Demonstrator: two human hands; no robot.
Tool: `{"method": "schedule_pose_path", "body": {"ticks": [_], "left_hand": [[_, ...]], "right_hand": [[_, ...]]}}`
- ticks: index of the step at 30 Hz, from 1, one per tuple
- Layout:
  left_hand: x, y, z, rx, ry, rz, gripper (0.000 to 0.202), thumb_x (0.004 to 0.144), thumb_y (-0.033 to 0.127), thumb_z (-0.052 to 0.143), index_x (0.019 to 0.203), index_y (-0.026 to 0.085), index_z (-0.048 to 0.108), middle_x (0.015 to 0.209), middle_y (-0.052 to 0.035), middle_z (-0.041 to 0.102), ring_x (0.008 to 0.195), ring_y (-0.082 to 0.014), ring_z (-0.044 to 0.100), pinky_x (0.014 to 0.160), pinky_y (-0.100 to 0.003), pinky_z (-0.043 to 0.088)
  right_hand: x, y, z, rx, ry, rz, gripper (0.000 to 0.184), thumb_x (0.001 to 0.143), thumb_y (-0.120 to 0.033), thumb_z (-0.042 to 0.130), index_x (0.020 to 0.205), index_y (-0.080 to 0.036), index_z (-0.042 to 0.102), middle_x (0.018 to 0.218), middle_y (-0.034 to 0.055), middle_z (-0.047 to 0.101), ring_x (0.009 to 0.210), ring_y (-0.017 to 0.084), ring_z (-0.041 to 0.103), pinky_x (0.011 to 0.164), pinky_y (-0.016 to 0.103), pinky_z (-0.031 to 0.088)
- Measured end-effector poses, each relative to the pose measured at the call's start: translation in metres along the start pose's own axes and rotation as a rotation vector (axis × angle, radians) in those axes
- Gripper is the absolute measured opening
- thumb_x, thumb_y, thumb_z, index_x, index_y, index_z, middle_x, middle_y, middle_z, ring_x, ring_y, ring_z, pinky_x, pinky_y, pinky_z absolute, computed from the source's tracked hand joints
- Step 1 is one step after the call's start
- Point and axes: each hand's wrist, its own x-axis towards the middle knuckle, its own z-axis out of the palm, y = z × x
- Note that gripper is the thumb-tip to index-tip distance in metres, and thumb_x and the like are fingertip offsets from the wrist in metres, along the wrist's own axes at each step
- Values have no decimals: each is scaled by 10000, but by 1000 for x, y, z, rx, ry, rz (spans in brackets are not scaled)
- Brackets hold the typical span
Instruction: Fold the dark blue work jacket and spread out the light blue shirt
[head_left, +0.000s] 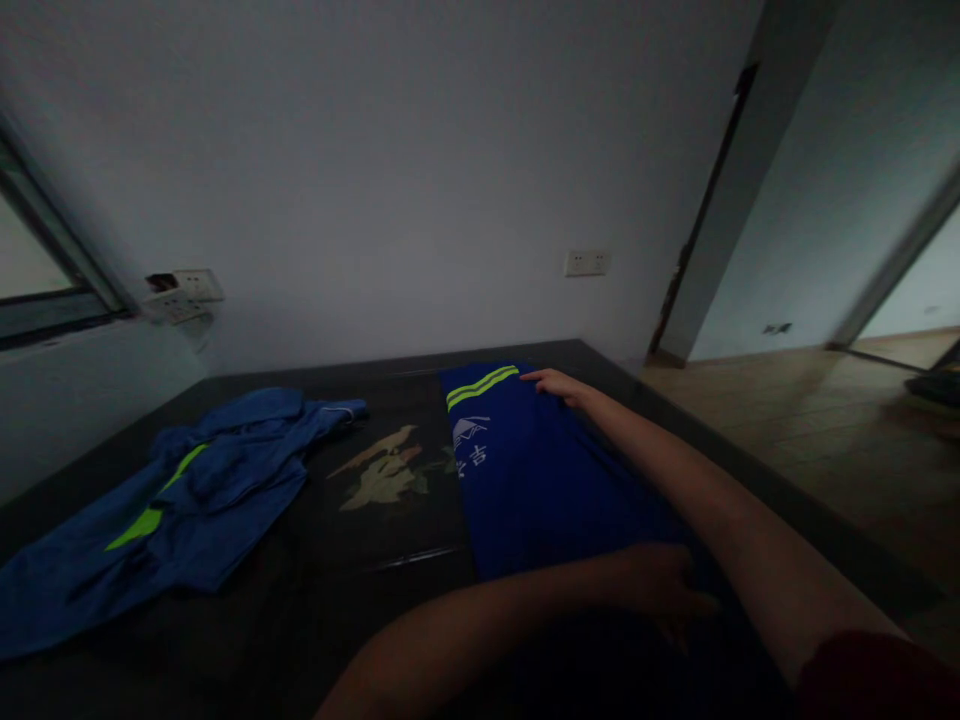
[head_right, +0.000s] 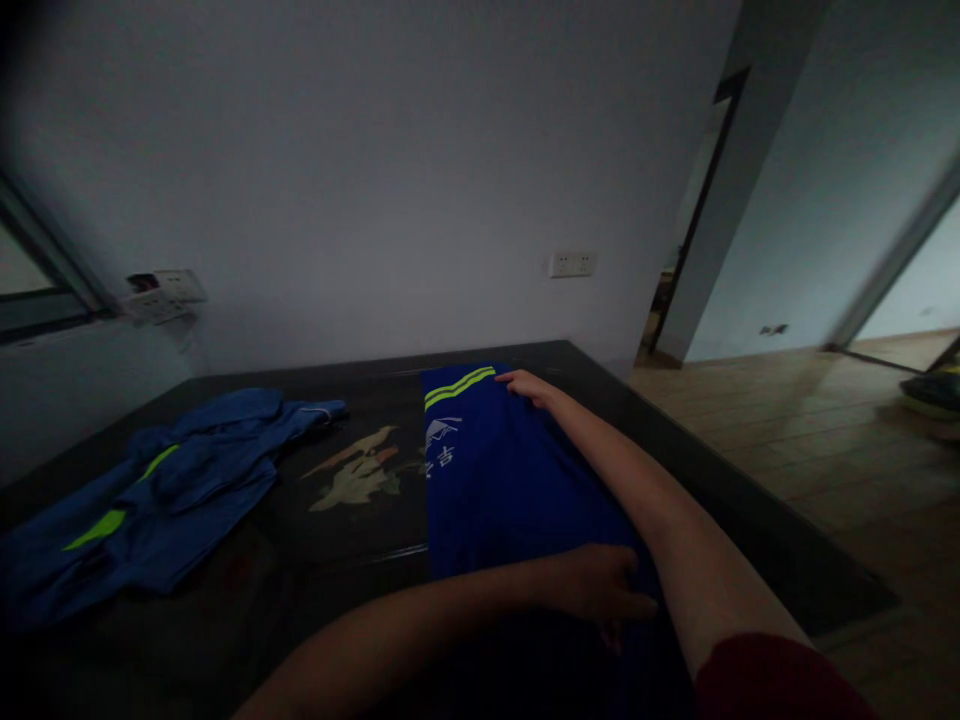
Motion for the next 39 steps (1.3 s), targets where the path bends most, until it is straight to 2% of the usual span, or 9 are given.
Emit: {"method": "schedule_pose_path", "body": {"ticks": [4,8,13,17,19,24,27,35,39], "left_hand": [[52,11,11,114,87,186,362,835,256,638,1173,136,587,1087,-122,675,1076,-247,622,901,-384,521],[63,21,31,265,19,288,367,764,131,696,1127,152,644,1284,-119,600,1270,-255,478,1052,-303,397],[21,31,45,336,-106,383,379,786,206,681,1162,196,630,1265,-96,610,1218,-265,528,992,-323,450],[-31,9,-4,148,-169,454,343,874,299,578,1203,205,595,1150,-75,657,1074,-231,627,923,-342,487],[-52,-22,-48,14,33,375,334,907,314,519,1217,203,571,1011,-55,695,921,-185,673,845,-320,516],[-82,-132,-152,84,1112,-26,205,885,178,460,1002,173,629,934,-61,693,867,-166,659,820,-307,522],[-87,-179,-182,202,1284,-138,260,821,84,456,992,164,635,1030,-94,661,1017,-225,601,951,-424,453],[-46,-191,-206,689,1068,-141,346,893,242,490,1222,190,581,1291,-100,564,1224,-248,479,1080,-435,327],[-20,-187,-211,781,788,-270,466,927,387,453,1372,248,447,1455,-110,413,1342,-307,359,1095,-547,251]], "right_hand": [[-4,41,-22,2,36,77,696,687,42,415,1314,-226,553,1079,49,710,671,131,664,608,215,536],[-3,75,-26,27,67,104,692,691,42,427,1313,-232,554,1142,64,682,690,134,668,603,211,535],[-1,105,-18,81,116,62,734,671,43,456,1355,-217,500,1280,85,599,785,135,671,630,195,530],[0,116,-17,141,131,3,753,686,21,503,1385,-255,454,1327,63,564,823,131,662,671,199,532],[5,118,-20,178,145,-26,718,731,-26,539,1397,-270,430,1330,53,561,883,132,653,723,202,530],[35,116,-29,254,159,-39,609,830,-156,547,1418,-210,397,1275,106,597,897,155,654,783,279,538],[52,114,-34,263,130,-40,563,775,-90,566,1332,-152,512,1192,132,647,851,186,669,789,339,544],[54,127,-48,214,143,-192,701,640,79,459,1276,-199,564,1356,58,548,1152,161,562,940,292,474],[45,137,-50,105,243,-119,644,699,49,476,1303,-168,523,1273,106,602,941,152,648,801,277,527]]}}
